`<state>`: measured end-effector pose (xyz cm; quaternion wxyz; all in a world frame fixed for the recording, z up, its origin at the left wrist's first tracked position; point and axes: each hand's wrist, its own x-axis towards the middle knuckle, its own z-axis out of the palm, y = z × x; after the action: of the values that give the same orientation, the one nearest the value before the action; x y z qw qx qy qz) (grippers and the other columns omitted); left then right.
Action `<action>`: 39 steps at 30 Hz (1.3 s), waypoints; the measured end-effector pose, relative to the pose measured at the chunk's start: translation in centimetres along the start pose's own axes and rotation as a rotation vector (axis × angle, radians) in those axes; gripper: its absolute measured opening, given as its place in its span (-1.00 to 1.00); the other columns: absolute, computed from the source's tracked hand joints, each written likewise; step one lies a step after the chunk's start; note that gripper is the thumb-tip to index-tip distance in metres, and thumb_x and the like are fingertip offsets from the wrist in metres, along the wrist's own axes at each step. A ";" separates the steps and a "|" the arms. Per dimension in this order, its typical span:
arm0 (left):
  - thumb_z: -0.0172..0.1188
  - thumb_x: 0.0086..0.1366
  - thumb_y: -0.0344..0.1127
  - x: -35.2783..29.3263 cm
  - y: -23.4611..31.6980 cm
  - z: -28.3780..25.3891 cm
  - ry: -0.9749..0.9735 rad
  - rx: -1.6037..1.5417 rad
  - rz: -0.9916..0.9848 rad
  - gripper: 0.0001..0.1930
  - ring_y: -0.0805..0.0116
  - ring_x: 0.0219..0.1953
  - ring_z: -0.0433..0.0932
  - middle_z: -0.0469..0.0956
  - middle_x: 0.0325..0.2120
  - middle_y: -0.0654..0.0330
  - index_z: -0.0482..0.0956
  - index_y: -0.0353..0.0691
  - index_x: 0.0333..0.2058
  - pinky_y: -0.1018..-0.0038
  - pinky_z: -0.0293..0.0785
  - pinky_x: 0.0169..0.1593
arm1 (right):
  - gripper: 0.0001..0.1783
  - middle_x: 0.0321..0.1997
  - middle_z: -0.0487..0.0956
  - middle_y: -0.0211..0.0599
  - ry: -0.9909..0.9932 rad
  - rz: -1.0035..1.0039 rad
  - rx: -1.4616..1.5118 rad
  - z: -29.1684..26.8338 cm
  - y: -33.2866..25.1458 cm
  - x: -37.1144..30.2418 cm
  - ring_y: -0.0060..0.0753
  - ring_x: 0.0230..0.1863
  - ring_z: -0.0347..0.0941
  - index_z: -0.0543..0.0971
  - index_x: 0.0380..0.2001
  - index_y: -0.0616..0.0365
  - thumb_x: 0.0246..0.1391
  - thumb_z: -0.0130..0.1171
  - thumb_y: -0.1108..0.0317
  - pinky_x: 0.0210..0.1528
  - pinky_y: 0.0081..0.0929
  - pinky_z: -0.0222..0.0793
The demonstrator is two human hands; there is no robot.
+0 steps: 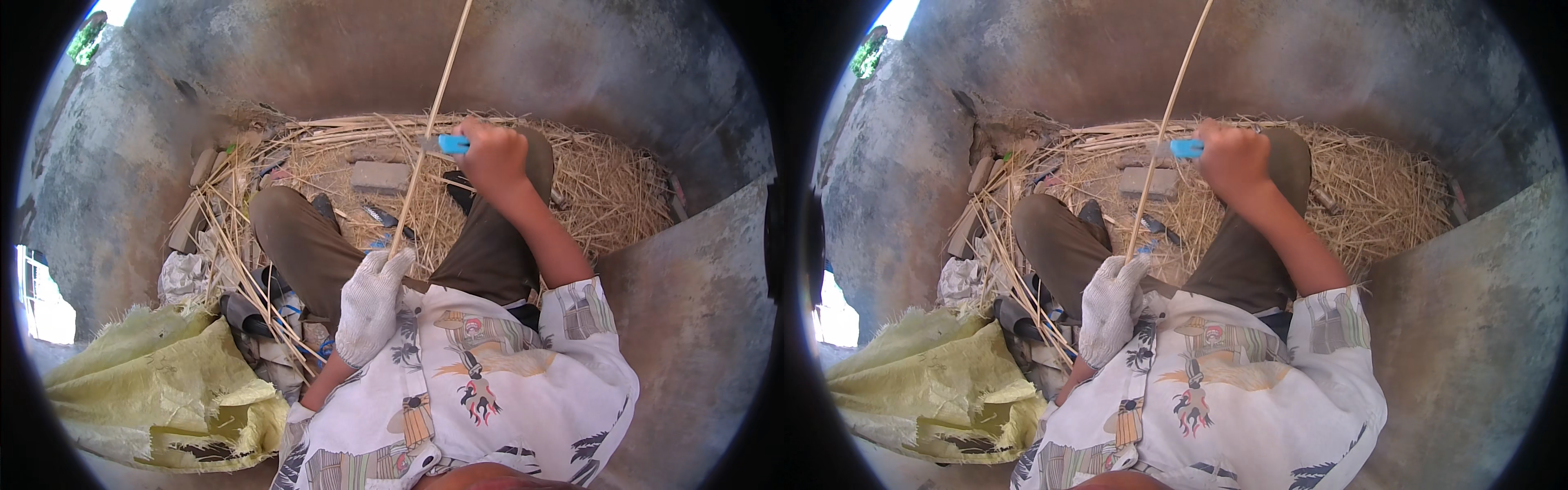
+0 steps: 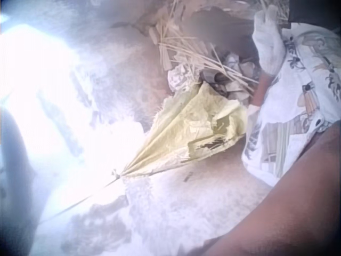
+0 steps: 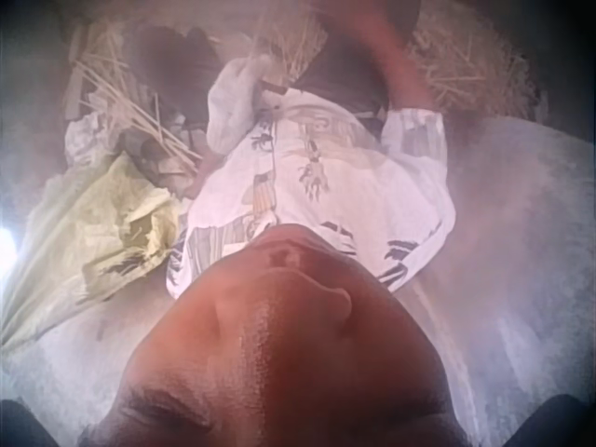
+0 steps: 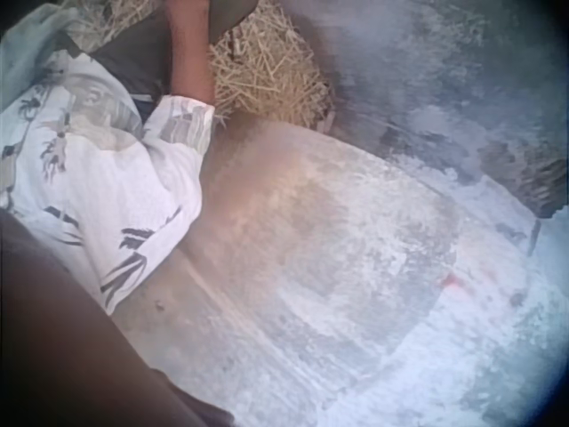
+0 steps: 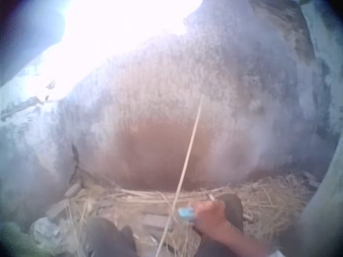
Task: The person sits on the floor and uses a large curved knife to shave and smooth a long bamboo stick. They then switch to a utility knife to perform finer shaving and smoothing on the same stick.
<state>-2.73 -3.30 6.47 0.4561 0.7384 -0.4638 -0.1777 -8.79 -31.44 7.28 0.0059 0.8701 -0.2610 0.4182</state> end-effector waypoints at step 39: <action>0.22 0.07 -0.52 -0.9 -1.0 -0.1 -0.233 0.381 0.282 -0.55 -0.01 -0.38 0.58 0.51 -0.37 0.02 0.56 -0.23 0.01 0.17 0.53 -0.37 | -0.75 -0.42 0.69 -0.02 -0.062 0.178 -0.288 -7.3 6.7 6.4 0.12 -0.35 0.67 0.73 -0.35 0.13 0.00 0.24 0.21 -0.25 -0.02 0.60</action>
<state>-2.60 -2.39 5.53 0.2726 0.7136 -0.6367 -0.1057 -13.84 -38.44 15.26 0.0852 0.8461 -0.3944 0.3482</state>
